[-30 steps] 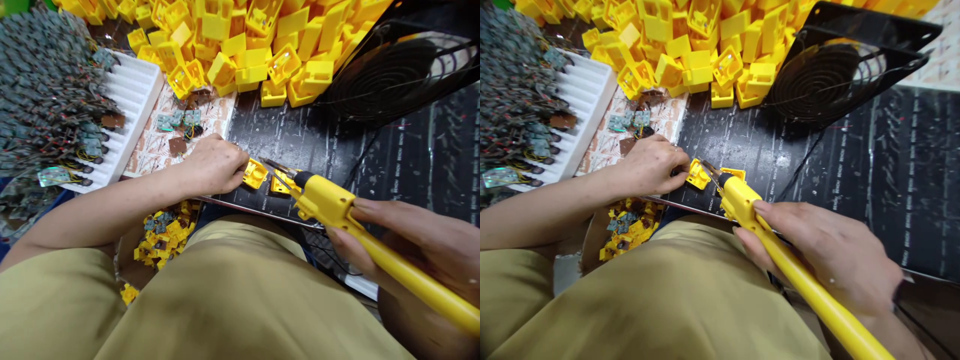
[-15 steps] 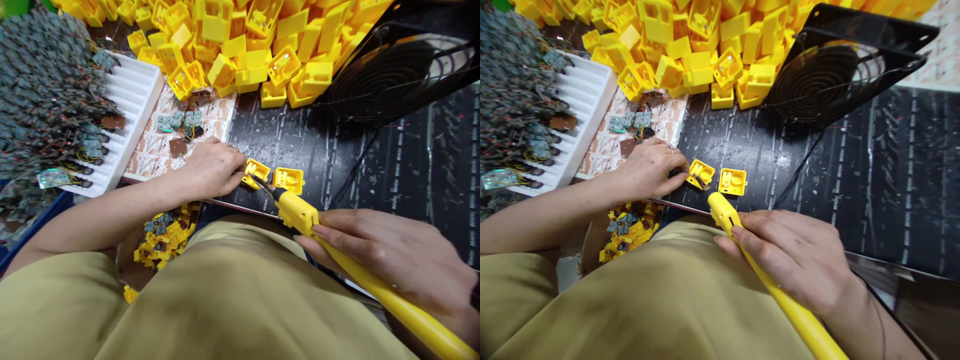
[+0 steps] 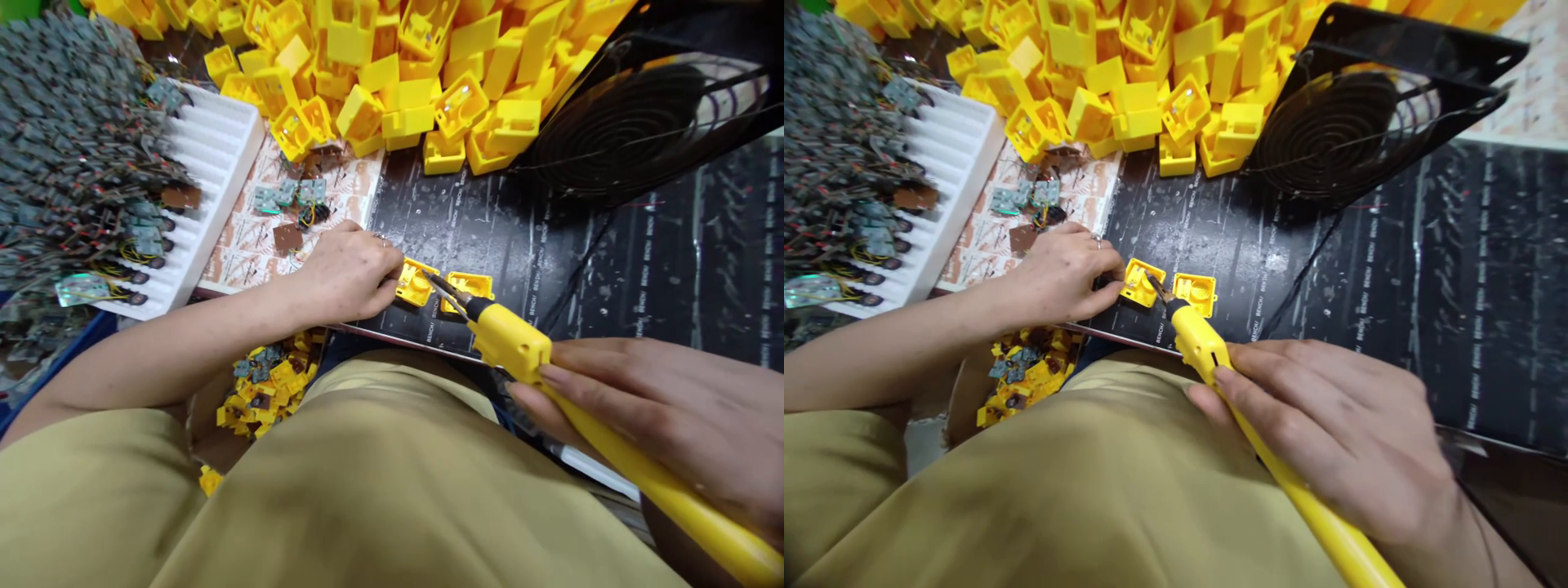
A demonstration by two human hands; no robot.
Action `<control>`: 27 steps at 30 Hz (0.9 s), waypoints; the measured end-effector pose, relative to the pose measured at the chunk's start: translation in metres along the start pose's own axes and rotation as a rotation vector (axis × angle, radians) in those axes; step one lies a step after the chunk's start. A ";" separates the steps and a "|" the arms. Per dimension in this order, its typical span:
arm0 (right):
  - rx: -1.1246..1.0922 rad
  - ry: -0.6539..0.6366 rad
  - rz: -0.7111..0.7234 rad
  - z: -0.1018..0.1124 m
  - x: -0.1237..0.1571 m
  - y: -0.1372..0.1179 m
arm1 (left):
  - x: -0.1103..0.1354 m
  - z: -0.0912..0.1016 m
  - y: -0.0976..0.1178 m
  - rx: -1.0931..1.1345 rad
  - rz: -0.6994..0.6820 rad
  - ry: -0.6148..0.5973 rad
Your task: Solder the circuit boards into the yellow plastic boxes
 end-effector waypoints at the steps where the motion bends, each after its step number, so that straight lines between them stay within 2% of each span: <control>1: -0.028 0.021 -0.044 -0.001 0.002 0.001 | 0.000 0.000 0.000 -0.005 0.002 -0.006; 4: -0.082 0.062 -0.132 -0.002 0.004 0.002 | 0.000 0.001 0.001 -0.018 -0.006 -0.016; 13: -0.012 0.083 -0.157 -0.007 0.006 0.000 | 0.001 0.000 0.001 -0.024 -0.031 0.025; 17: 0.035 0.071 -0.196 -0.009 0.011 0.006 | 0.007 0.001 -0.003 0.058 -0.068 0.085; 21: -0.177 0.077 -0.309 -0.013 0.017 0.014 | 0.003 0.000 -0.014 0.173 0.011 0.161; 23: -0.199 0.137 -0.366 -0.017 0.019 0.016 | -0.003 -0.003 -0.018 0.214 0.060 0.145; 27: -0.099 0.262 -0.365 -0.025 0.023 0.012 | -0.013 -0.004 -0.016 0.211 0.066 0.082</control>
Point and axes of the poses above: each hand's wrist, its own x-axis away from the middle knuckle, its own z-axis out of the back of the hand, y = z × x, the point moved 2 cm from there along -x, towards the middle knuckle, and after that the axes turned 1 degree about z, right-handed, at the moved point
